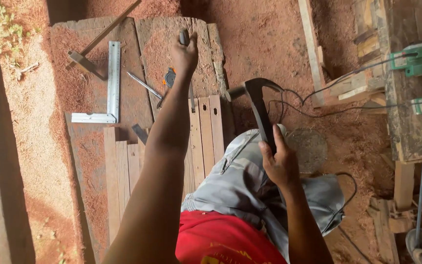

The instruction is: The person uses a hammer and a chisel to carve rectangular notches into a piece of wood. They repeatedly position the chisel and strike it with the hammer to remove wood chips, working on a wooden plank placed on a workbench.

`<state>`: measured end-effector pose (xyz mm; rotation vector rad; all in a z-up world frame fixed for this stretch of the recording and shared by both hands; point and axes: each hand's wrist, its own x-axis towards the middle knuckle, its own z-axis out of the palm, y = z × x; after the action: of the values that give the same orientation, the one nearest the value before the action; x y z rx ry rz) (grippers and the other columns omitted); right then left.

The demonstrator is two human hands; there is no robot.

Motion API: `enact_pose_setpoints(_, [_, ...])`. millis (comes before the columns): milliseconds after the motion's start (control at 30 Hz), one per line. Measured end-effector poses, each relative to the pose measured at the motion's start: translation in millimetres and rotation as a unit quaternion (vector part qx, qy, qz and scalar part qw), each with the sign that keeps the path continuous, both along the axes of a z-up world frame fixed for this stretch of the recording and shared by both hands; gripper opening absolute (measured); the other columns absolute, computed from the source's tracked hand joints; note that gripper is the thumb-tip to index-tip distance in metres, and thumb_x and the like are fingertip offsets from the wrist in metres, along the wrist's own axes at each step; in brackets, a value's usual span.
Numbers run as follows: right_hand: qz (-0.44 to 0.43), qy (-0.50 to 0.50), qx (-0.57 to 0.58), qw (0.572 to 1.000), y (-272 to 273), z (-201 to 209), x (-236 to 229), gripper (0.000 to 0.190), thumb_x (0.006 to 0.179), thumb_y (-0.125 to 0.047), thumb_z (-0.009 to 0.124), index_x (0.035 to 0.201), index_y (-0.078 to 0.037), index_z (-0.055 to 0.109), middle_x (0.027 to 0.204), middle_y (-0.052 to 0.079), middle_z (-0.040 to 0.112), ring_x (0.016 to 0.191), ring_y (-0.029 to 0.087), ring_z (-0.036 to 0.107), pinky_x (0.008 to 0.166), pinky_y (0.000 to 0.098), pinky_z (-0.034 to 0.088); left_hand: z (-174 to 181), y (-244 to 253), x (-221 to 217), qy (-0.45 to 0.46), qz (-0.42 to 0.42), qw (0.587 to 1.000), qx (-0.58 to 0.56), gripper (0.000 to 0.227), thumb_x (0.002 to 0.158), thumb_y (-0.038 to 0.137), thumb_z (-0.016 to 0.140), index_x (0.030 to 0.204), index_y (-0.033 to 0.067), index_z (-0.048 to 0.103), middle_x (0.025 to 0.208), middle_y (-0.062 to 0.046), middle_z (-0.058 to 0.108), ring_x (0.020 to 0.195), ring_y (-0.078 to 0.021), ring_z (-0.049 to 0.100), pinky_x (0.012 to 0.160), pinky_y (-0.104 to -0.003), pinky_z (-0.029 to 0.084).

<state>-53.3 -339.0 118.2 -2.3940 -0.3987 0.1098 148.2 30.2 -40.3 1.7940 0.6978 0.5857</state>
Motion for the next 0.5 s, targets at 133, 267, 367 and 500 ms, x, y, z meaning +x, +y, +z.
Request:
enact_pose_setpoints(133, [-0.005, -0.004, -0.016, 1.0, -1.5, -2.3, -5.2, 0.065, 0.099, -0.036, 0.062, 0.149, 0.002, 0.049, 0.133, 0.032, 0.062, 0.122, 0.047, 0.062, 0.097, 0.0472, 0.053, -28.7, -24.5, -33.6, -0.051, 0.015, 0.999, -0.008, 0.049, 0.104, 0.048, 0.057, 0.112, -0.0005, 0.06, 0.08, -0.008, 0.06, 0.069, -0.0168, 0.057, 0.061, -0.036, 0.051])
enact_pose_setpoints(267, [0.005, -0.008, -0.042, 0.999, 6.8, 6.1, -4.9, 0.064, 0.098, -0.037, 0.063, 0.148, 0.0, 0.05, 0.134, 0.03, 0.062, 0.117, 0.047, 0.064, 0.093, 0.0479, 0.054, -71.0, -36.8, -70.6, -0.148, -0.023, 0.987, -0.051, 0.05, 0.115, 0.044, 0.047, 0.131, -0.0021, 0.057, 0.099, -0.007, 0.061, 0.093, -0.0172, 0.057, 0.082, -0.035, 0.05])
enact_pose_setpoints(367, [0.006, -0.002, -0.077, 0.997, 5.5, 10.1, -13.6, 0.064, 0.097, -0.039, 0.063, 0.148, -0.004, 0.051, 0.134, 0.028, 0.062, 0.113, 0.046, 0.065, 0.089, 0.0483, 0.055, -72.5, -25.1, -58.4, -0.049, -0.025, 0.994, -0.093, 0.051, 0.114, 0.046, 0.047, 0.126, -0.001, 0.063, 0.086, -0.007, 0.058, 0.081, -0.0156, 0.053, 0.075, -0.034, 0.048])
enact_pose_setpoints(500, [0.016, -0.003, -0.073, 0.997, -3.2, 9.3, -11.9, 0.062, 0.098, -0.041, 0.062, 0.148, -0.005, 0.052, 0.135, 0.025, 0.063, 0.113, 0.045, 0.066, 0.087, 0.0484, 0.055, 4.0, 4.1, -44.2, 0.039, -0.088, 0.987, -0.129, 0.046, 0.106, 0.044, 0.051, 0.135, 0.0094, 0.061, 0.075, -0.004, 0.055, 0.062, -0.0125, 0.048, 0.055, -0.032, 0.043])
